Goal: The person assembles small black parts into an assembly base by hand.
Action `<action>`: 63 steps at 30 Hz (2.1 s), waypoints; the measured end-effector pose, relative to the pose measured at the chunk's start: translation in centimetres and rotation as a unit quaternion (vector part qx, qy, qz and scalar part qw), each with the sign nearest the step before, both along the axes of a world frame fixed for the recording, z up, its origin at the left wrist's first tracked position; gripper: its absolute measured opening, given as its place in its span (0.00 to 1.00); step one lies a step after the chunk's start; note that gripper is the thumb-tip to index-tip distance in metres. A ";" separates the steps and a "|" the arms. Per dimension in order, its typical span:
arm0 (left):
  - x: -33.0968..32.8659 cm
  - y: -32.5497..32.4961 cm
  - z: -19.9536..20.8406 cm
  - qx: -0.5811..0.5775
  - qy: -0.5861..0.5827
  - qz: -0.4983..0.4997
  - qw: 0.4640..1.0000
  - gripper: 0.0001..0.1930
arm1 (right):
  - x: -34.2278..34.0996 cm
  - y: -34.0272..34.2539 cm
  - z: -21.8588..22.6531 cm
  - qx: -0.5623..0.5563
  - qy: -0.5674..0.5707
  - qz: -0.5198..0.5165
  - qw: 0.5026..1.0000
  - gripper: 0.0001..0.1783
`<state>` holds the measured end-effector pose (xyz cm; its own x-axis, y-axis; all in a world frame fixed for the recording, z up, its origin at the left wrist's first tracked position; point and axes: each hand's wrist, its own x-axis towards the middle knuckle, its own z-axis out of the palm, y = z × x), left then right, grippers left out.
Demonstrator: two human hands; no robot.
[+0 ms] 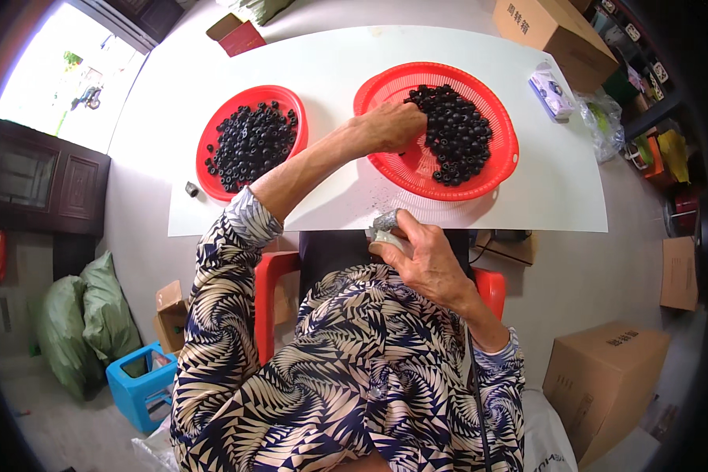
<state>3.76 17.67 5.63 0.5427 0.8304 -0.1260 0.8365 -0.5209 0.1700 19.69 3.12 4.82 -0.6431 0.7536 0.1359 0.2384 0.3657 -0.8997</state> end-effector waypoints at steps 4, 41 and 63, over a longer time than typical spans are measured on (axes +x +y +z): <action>0.1 0.6 -0.2 -0.014 0.031 0.003 0.999 0.10 | 0.0 0.0 -0.1 -0.003 -0.010 0.002 1.000 0.18; -4.2 -19.1 -0.4 -0.134 -0.718 0.285 0.621 0.08 | -0.8 0.4 -0.8 -0.125 0.001 -0.026 0.992 0.11; -4.2 -19.0 -1.7 -0.117 -0.711 0.238 0.651 0.07 | -0.1 0.2 0.7 -0.142 0.029 -0.051 0.988 0.13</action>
